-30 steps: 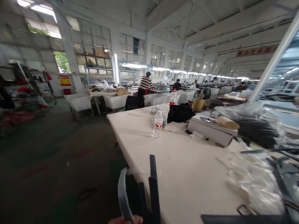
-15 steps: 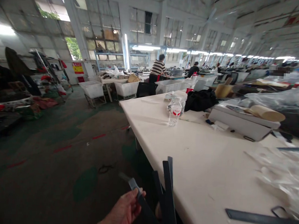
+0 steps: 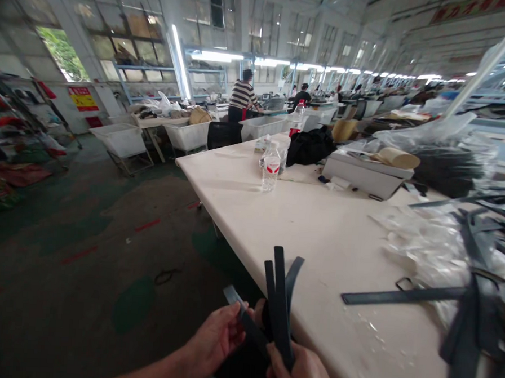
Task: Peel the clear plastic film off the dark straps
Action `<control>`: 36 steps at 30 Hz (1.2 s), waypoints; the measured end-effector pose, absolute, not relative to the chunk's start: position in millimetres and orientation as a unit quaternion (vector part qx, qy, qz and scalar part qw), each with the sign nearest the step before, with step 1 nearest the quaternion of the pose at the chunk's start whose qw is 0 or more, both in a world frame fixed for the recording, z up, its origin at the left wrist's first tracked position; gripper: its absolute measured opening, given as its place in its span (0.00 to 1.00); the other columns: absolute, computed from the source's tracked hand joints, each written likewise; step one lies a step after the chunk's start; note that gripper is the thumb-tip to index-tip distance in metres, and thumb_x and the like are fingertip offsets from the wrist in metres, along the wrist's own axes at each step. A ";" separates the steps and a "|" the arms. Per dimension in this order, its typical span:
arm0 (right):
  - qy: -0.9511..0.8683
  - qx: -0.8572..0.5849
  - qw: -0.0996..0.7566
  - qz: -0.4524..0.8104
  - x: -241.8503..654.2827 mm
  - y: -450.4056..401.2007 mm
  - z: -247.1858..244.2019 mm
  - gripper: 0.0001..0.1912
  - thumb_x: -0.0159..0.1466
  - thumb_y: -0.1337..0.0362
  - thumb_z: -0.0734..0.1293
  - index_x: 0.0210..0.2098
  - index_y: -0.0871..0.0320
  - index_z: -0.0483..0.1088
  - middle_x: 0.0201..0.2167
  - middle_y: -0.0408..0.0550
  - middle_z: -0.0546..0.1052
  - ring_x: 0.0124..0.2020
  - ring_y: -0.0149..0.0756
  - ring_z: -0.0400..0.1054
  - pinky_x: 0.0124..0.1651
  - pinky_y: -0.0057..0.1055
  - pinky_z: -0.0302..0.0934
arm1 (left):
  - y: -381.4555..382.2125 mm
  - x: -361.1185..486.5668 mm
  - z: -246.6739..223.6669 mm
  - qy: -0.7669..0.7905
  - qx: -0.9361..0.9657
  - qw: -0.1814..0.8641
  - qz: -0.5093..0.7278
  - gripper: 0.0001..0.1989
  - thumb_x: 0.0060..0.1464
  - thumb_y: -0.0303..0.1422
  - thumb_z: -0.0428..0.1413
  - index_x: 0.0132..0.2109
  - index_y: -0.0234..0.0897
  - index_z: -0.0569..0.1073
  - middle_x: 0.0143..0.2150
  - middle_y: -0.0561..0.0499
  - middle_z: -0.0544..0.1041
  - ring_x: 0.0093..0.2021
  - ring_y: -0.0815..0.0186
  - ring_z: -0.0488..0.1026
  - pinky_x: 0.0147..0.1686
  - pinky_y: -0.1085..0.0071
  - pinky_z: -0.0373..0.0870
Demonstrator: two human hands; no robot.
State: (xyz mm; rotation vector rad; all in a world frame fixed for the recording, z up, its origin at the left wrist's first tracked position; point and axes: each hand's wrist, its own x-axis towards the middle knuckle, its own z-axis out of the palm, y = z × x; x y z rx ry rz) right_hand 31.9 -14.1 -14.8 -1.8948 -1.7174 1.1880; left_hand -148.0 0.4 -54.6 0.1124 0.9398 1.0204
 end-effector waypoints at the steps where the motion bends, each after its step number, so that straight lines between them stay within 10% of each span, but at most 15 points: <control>1: -0.611 -0.654 0.165 0.414 26.9 -11.6 -11.3 0.27 0.64 0.45 0.58 0.22 0.57 0.72 0.18 0.46 0.78 0.21 0.36 0.70 0.26 0.28 0.57 | -3.2 -141.6 -52.7 0.416 0.065 0.781 0.461 0.15 0.49 0.39 0.66 0.38 0.31 0.78 0.35 0.47 0.82 0.33 0.68 0.76 0.33 0.74 0.70; 12: -0.566 -0.679 0.181 0.430 43.7 -27.9 -4.1 0.26 0.64 0.45 0.58 0.23 0.57 0.73 0.20 0.47 0.79 0.23 0.36 0.72 0.28 0.28 0.58 | 0.3 -141.2 -51.5 0.436 0.086 0.781 0.440 0.15 0.50 0.38 0.66 0.40 0.33 0.78 0.40 0.47 0.82 0.36 0.68 0.77 0.34 0.75 0.69; 21: -0.461 -0.646 0.377 0.478 61.5 -30.4 -23.2 0.29 0.57 0.38 0.65 0.35 0.58 0.78 0.17 0.43 0.75 0.20 0.34 0.67 0.28 0.29 0.63 | -13.8 -127.9 -34.9 0.380 0.102 0.842 0.370 0.13 0.55 0.38 0.61 0.41 0.31 0.78 0.38 0.47 0.83 0.36 0.68 0.79 0.35 0.75 0.70; 27: -0.444 -0.593 0.494 0.455 65.6 -54.0 -37.7 0.19 0.54 0.46 0.72 0.38 0.51 0.79 0.54 0.52 0.77 0.12 0.24 0.60 0.11 0.27 0.56 | -13.2 -125.3 -14.1 0.384 0.082 0.862 0.319 0.12 0.59 0.35 0.56 0.42 0.28 0.78 0.36 0.46 0.83 0.33 0.68 0.79 0.33 0.74 0.72; 32: -0.638 -0.457 0.490 0.379 51.5 -56.7 -22.5 0.08 0.60 0.60 0.69 0.36 0.48 0.81 0.37 0.47 0.82 0.37 0.42 0.76 0.41 0.32 0.72 | -24.2 -104.8 -24.1 0.337 0.081 0.899 0.267 0.10 0.57 0.32 0.56 0.37 0.27 0.77 0.29 0.48 0.81 0.30 0.68 0.78 0.33 0.74 0.72; 36: -0.548 -0.514 0.554 0.359 59.7 -65.3 -14.9 0.07 0.58 0.55 0.71 0.31 0.48 0.81 0.31 0.45 0.83 0.33 0.42 0.77 0.36 0.30 0.72 | -17.1 -95.7 -46.5 0.345 0.024 0.902 0.260 0.15 0.58 0.39 0.56 0.41 0.28 0.75 0.33 0.43 0.82 0.32 0.62 0.79 0.34 0.69 0.75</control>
